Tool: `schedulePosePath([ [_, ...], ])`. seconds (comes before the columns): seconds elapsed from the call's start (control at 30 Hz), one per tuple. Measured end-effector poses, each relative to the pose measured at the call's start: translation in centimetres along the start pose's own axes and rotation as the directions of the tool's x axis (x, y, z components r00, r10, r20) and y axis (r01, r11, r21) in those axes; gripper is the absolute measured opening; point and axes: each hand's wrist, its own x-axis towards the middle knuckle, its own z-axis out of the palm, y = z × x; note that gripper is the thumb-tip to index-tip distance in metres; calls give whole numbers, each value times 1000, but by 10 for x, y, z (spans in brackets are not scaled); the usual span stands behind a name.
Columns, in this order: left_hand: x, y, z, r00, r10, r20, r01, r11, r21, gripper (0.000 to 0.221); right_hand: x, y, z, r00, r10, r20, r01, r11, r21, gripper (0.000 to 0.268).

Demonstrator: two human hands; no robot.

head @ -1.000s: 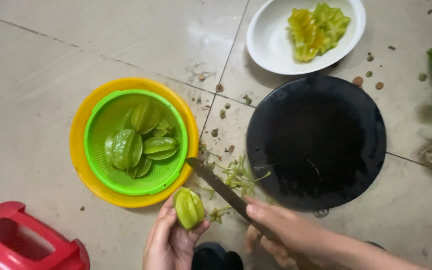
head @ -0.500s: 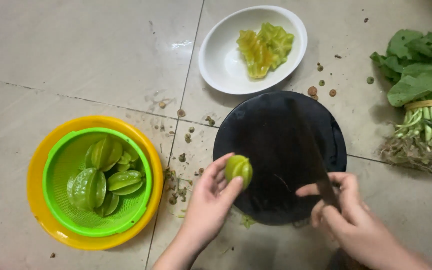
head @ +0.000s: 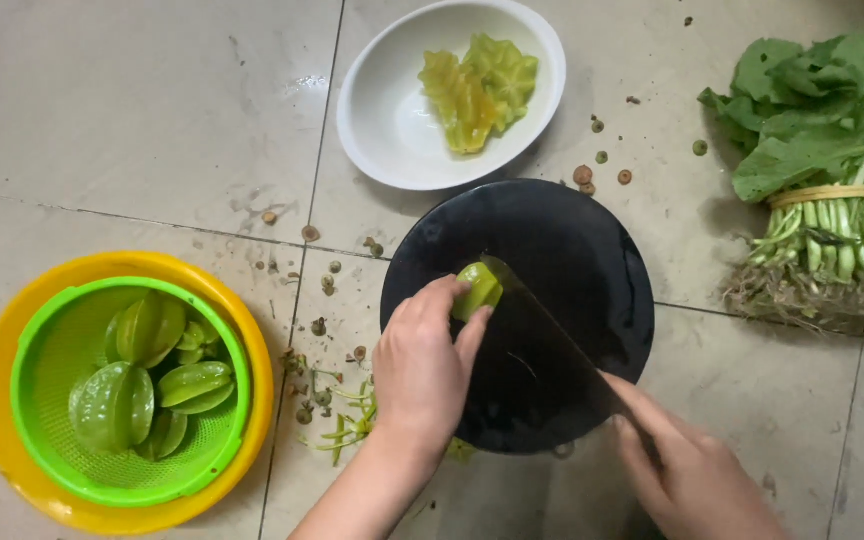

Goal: Trimming the ridges and slicing starfruit into star shapes using a cleaver on a floor-based cutting board.

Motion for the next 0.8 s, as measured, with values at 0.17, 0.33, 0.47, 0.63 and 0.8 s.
schedulePosePath([
  [0.17,-5,3,1,997,19,-72,-25,997,-77,21,0,4,7,995,-102,8,102,994,44,62],
  [0.33,-3,4,1,999,-13,-32,9,992,-126,18,-6,1,12,972,-183,-145,184,983,-5,61],
  [0.47,-4,8,3,999,-5,-35,0,990,-138,15,0,-21,-3,995,-91,-44,91,996,6,59],
  [0.63,-5,5,4,1000,-6,-19,4,992,-128,17,18,-57,-12,997,-61,56,55,992,110,55],
  [0.8,-10,11,1,1000,-13,-5,12,986,-166,22,24,-45,3,972,-203,-116,224,953,204,52],
])
